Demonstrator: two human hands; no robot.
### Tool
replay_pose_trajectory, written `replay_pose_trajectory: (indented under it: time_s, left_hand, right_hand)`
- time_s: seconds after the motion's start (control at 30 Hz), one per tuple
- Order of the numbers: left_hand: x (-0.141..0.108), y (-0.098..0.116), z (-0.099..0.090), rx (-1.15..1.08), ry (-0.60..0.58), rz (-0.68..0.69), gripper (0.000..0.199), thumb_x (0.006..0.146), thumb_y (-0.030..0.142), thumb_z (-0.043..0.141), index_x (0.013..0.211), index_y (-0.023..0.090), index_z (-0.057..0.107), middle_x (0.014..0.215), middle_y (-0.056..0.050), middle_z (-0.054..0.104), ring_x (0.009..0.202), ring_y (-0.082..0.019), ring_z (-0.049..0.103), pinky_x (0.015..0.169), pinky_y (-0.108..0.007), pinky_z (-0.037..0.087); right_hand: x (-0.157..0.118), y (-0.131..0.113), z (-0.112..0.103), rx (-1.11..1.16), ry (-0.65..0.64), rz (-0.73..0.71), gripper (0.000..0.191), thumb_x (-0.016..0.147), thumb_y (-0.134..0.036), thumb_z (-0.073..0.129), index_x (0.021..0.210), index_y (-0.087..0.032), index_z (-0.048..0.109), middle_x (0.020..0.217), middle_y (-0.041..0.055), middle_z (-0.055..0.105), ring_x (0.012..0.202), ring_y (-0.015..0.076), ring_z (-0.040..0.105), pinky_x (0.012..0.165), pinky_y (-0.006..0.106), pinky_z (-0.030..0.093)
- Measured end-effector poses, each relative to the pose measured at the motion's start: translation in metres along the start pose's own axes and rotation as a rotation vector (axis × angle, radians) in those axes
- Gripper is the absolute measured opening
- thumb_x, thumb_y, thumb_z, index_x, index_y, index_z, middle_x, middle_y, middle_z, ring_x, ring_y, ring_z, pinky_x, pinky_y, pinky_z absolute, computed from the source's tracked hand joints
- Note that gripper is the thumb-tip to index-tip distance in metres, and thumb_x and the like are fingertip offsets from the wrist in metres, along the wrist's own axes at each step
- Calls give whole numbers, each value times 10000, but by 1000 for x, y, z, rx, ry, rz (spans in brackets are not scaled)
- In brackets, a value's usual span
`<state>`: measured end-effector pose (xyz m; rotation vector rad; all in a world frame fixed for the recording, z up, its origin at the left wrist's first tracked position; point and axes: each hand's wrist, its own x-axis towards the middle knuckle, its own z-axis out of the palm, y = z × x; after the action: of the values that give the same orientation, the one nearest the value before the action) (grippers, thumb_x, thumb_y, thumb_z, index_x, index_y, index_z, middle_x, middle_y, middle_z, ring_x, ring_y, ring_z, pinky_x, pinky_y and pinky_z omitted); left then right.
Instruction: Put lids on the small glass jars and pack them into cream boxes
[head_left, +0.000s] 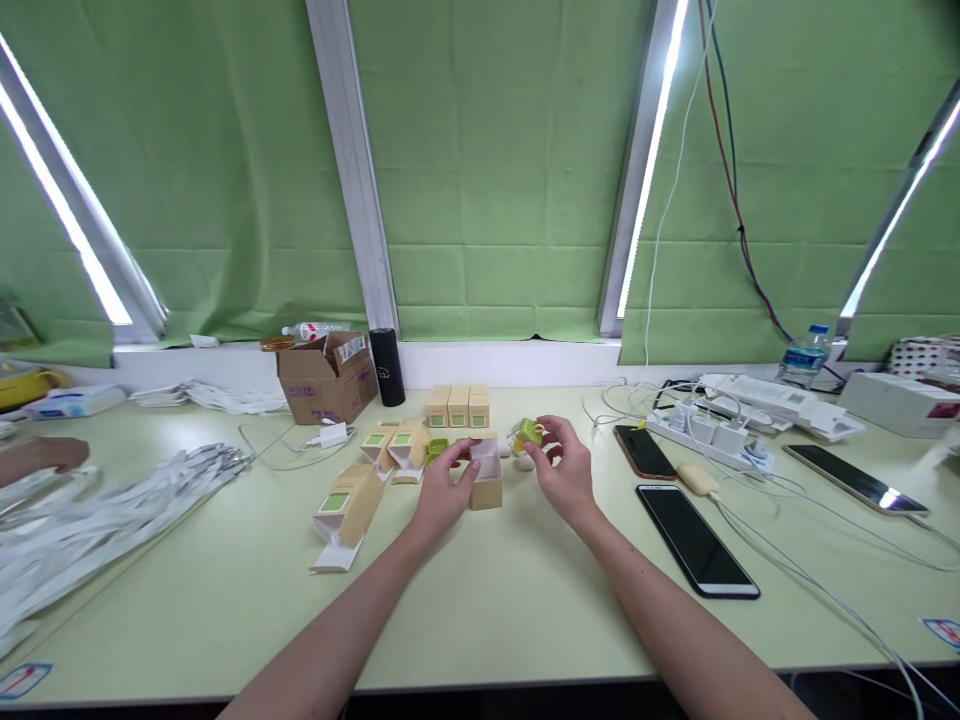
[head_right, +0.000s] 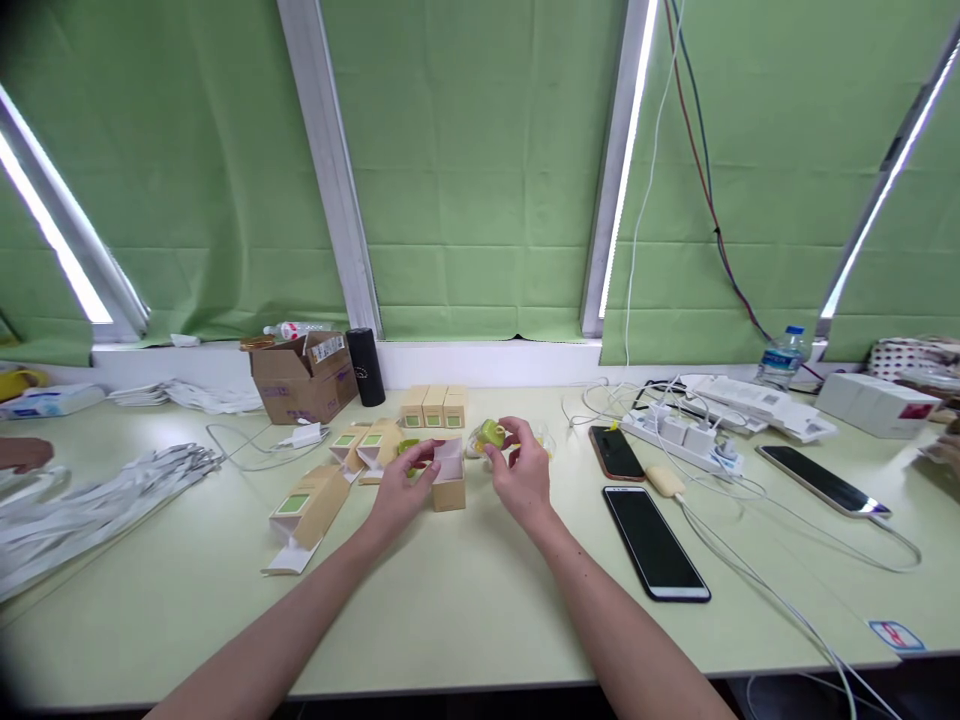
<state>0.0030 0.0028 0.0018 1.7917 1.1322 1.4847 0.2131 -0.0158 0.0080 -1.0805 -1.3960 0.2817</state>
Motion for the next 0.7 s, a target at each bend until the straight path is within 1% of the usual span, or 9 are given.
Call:
replay_pose_trajectory:
  time_s: [0.07,0.13,0.2,0.3,0.4,0.5,0.63,0.7]
  left_hand:
    - [-1,2,-1,-37,-6,-7,368,804,371,738,1144,234,771,1126,-87,789,983,-263,708,913,-408,530]
    - [-3,5,-1,-64,-25,-3,382,814,370,737,1171,236,767,1161,-87,783,1002,-261,703,931,-408,528]
    - [-4,7,-1,-75,-61,0,398,833,371,726,1204,233,757,1226,-92,766,1052,-269,694,968,-419,517]
    - [-5,7,1,-83,-95,-5,429,846,372,718,1248,226,738,1299,-102,738,1138,-290,676,1011,-437,499]
    - [-6,6,2,-96,-109,-7,430,847,384,722,1246,225,738,1284,-111,743,1160,-306,671,1019,-452,494]
    - [-5,6,1,-114,-118,-12,411,841,385,731,1222,230,750,1240,-105,760,1138,-309,676,1021,-461,489]
    - [-5,8,0,-164,-97,-28,429,823,346,734,1238,241,749,1255,-91,756,1127,-299,676,1027,-450,495]
    - [-5,9,0,-178,-105,-37,422,815,318,721,1229,241,756,1248,-90,759,1106,-294,680,1018,-443,503]
  right_hand:
    - [-1,-2,2,138,37,17,335,907,-389,675,1187,-226,587,1165,102,686,893,206,681,627,294,554]
    - [-2,-5,4,236,41,20,353,927,-428,666,1202,-232,567,1181,108,671,904,202,691,588,268,551]
    - [-6,-8,7,295,11,3,353,949,-437,645,1227,-244,541,1202,107,659,924,204,706,559,251,545]
    - [-13,-13,11,341,-57,-39,342,972,-405,622,1263,-260,518,1266,112,637,973,214,726,571,251,558]
    - [-19,-15,15,326,-135,-71,352,978,-346,610,1304,-265,505,1311,120,631,973,219,741,605,268,575]
    - [-21,-14,16,270,-194,-90,353,976,-301,595,1316,-266,502,1295,116,653,917,212,748,607,282,574]
    - [-17,-11,13,210,-187,-92,339,958,-282,605,1284,-268,514,1241,94,680,808,187,737,574,284,556]
    - [-15,-11,11,184,-187,-82,335,946,-280,613,1268,-266,522,1213,86,692,757,176,724,554,282,542]
